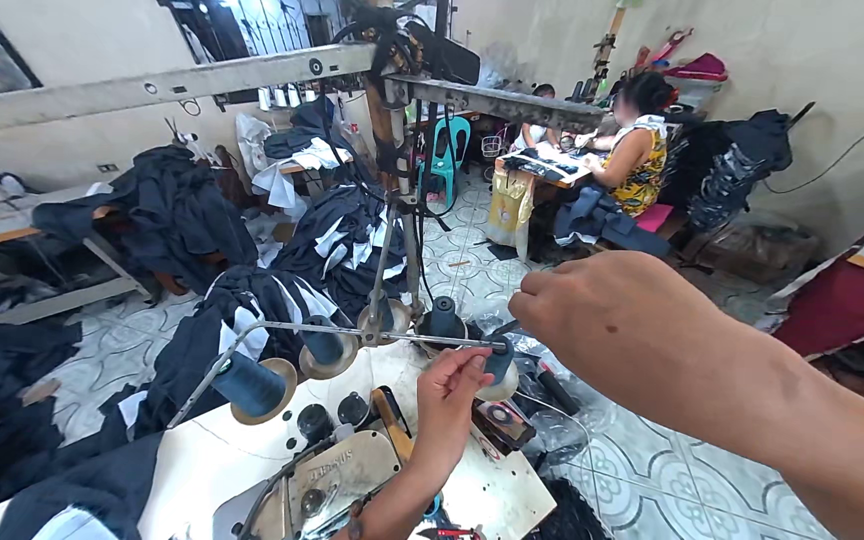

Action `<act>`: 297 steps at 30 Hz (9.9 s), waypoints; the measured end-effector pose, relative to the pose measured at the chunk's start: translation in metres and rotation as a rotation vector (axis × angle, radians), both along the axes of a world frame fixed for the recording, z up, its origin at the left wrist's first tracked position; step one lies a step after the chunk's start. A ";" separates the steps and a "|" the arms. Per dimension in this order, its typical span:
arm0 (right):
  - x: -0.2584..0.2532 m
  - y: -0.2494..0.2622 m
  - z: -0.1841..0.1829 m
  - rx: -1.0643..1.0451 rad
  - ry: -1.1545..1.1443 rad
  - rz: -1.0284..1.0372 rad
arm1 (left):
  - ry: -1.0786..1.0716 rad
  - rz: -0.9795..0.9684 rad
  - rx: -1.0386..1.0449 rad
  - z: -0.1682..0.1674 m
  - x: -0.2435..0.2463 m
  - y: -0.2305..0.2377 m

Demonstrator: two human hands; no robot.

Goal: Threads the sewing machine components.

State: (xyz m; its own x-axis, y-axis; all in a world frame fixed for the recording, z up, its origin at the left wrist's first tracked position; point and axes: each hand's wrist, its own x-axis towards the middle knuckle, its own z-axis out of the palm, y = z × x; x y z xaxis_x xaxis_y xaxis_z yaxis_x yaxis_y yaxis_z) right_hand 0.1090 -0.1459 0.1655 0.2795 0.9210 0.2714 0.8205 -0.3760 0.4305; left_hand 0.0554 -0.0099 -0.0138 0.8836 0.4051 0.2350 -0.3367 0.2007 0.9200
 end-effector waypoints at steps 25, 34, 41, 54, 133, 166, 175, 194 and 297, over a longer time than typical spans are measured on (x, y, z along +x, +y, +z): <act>-0.009 0.000 -0.003 0.013 -0.061 0.040 | -0.025 -0.001 -0.028 -0.002 -0.002 -0.002; -0.009 -0.001 -0.003 0.018 -0.064 0.041 | -0.023 0.003 -0.019 -0.002 -0.001 -0.003; -0.009 -0.001 -0.004 -0.004 -0.059 0.022 | -0.029 -0.003 -0.010 -0.002 -0.001 -0.003; -0.011 0.001 -0.006 0.001 -0.072 0.033 | -0.024 0.000 -0.023 -0.002 -0.001 -0.003; 0.018 -0.004 0.010 -0.061 0.135 -0.062 | -0.008 -0.034 -0.173 0.009 0.003 -0.004; 0.011 -0.003 0.001 -0.055 0.089 0.044 | -0.001 -0.008 -0.224 0.010 0.006 -0.008; 0.008 -0.002 0.010 -0.048 0.041 0.038 | 0.031 -0.033 -0.158 0.010 0.005 -0.007; 0.018 -0.006 -0.001 0.024 0.055 0.066 | 0.015 -0.009 -0.213 0.011 0.002 -0.008; -0.004 0.013 0.000 -0.107 -0.021 0.139 | -0.058 0.019 -0.214 0.005 0.005 -0.005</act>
